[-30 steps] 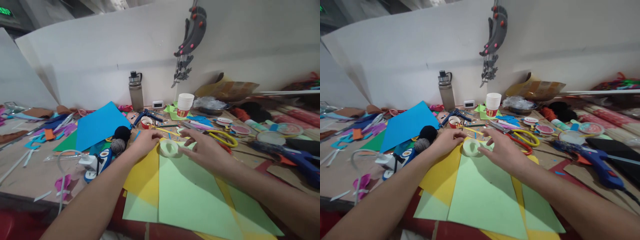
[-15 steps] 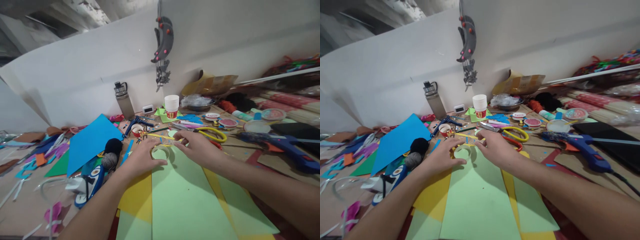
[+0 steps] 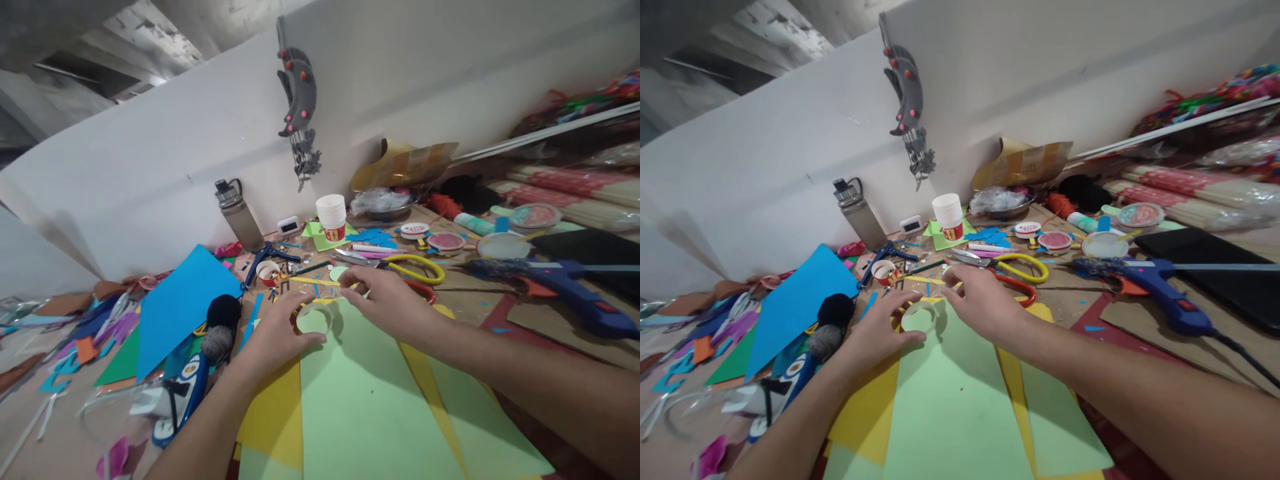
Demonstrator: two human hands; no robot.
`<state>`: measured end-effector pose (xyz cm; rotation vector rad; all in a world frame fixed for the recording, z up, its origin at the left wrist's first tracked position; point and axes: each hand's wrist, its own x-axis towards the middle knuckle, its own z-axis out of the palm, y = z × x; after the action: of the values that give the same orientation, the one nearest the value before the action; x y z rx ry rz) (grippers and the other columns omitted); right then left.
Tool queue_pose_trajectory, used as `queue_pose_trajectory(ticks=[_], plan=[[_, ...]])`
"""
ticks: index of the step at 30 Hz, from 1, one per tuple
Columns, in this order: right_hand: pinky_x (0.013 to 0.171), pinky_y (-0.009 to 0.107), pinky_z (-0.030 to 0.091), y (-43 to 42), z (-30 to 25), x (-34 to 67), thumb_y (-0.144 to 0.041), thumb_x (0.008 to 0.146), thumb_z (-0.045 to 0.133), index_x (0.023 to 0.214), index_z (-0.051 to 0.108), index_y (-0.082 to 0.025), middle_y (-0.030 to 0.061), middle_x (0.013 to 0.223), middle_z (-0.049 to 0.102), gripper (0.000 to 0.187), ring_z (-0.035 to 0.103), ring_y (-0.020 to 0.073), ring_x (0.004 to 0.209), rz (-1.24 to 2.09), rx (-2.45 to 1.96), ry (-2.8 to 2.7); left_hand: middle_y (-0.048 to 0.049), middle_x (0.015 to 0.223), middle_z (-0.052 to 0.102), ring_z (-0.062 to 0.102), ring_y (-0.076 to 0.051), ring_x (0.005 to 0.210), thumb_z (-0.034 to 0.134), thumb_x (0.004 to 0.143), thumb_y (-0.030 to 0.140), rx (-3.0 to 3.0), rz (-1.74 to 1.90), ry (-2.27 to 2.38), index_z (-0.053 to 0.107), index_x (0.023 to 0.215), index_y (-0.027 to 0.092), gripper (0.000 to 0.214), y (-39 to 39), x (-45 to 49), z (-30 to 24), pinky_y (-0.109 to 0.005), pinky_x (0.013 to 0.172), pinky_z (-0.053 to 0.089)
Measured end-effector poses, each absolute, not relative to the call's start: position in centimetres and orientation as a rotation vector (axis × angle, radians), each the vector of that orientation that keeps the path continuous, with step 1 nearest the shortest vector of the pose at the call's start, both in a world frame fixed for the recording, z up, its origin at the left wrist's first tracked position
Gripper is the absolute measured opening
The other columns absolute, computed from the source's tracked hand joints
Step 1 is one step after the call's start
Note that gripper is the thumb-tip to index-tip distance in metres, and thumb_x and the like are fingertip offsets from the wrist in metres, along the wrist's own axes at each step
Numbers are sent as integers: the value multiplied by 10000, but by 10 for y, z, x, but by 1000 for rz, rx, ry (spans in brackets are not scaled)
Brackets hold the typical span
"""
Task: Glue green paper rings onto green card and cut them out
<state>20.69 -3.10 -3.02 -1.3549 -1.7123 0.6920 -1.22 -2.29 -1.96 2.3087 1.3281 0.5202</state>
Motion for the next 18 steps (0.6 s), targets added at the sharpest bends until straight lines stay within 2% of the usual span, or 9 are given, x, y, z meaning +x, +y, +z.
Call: queue_pose_trajectory(ticks=[7, 13, 18], plan=[[582, 275, 472, -26, -16, 218, -338, 863, 527, 914, 583, -201, 33, 795, 662, 156, 605, 152, 655, 666, -1153, -1351, -62, 1266, 591, 530, -261, 1191, 774, 655, 334, 2276, 525, 1339, 592, 1218, 243, 598, -25, -11, -18, -407, 1017, 428], [591, 277, 463, -24, -12, 224, -310, 862, 544, 916, 590, -190, 38, 834, 652, 140, 589, 149, 666, 552, -1188, -1329, -64, 1258, 599, 527, -271, 1197, 784, 644, 323, 2269, 523, 1354, 600, 1211, 244, 601, -25, -11, -19, -418, 1023, 425], [540, 262, 437, -26, -13, 223, -285, 864, 544, 905, 600, -189, 28, 797, 657, 118, 567, 132, 605, 543, -1213, -1375, -61, 1259, 600, 526, -265, 1202, 786, 643, 326, 2254, 505, 1350, 594, 1216, 250, 609, -23, -11, -18, -422, 1035, 416]])
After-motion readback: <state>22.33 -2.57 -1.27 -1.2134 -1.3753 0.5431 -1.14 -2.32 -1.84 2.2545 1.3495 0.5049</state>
